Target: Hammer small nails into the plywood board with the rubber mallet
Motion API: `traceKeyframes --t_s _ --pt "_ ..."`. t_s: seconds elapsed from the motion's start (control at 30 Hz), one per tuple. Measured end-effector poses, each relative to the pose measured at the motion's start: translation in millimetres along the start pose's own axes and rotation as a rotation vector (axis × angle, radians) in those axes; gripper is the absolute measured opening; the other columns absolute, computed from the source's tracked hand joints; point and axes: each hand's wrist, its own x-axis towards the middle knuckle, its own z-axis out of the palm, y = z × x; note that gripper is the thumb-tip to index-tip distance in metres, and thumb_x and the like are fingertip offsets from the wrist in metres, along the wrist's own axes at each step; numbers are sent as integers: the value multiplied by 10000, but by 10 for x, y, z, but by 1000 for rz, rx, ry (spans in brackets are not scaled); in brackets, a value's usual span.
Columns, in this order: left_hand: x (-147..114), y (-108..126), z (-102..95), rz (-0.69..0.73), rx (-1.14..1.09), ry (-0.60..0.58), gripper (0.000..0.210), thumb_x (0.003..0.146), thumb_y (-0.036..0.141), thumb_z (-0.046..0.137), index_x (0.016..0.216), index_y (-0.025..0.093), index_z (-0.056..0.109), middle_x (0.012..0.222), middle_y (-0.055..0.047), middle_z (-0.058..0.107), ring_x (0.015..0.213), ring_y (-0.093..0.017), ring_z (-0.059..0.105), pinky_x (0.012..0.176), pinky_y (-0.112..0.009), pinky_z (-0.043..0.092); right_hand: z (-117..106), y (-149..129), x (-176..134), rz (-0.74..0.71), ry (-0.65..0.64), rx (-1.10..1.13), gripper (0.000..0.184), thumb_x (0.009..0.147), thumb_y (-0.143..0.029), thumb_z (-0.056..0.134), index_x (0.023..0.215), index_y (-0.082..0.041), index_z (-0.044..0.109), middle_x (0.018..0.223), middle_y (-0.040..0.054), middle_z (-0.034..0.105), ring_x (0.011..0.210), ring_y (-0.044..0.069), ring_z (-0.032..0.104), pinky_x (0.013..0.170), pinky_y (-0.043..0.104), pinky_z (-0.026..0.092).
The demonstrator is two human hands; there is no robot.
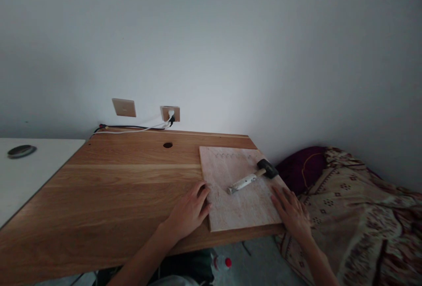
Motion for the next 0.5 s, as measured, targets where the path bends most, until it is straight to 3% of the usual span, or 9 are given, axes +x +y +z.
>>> traceKeyframes --t_s 0.37,0.5 --pt "-1 -17 23 17 12 30 377 1012 266 558 1385 220 531 1510 -137 530 1353 -284 588 1127 -461 531 -56 -1 -3 -57 16 -41 591 1011 -397 369 1600 -406 418 1579 67 536 1444 380 466 1068 624 464" --pt "-7 -51 29 98 53 40 446 1021 295 568 1456 225 502 1543 -124 539 1505 -298 427 1226 -528 419 -45 -16 -22 -50 21 -31 587 1021 -388 352 1604 -390 415 1572 81 539 1444 382 465 1071 638 454"
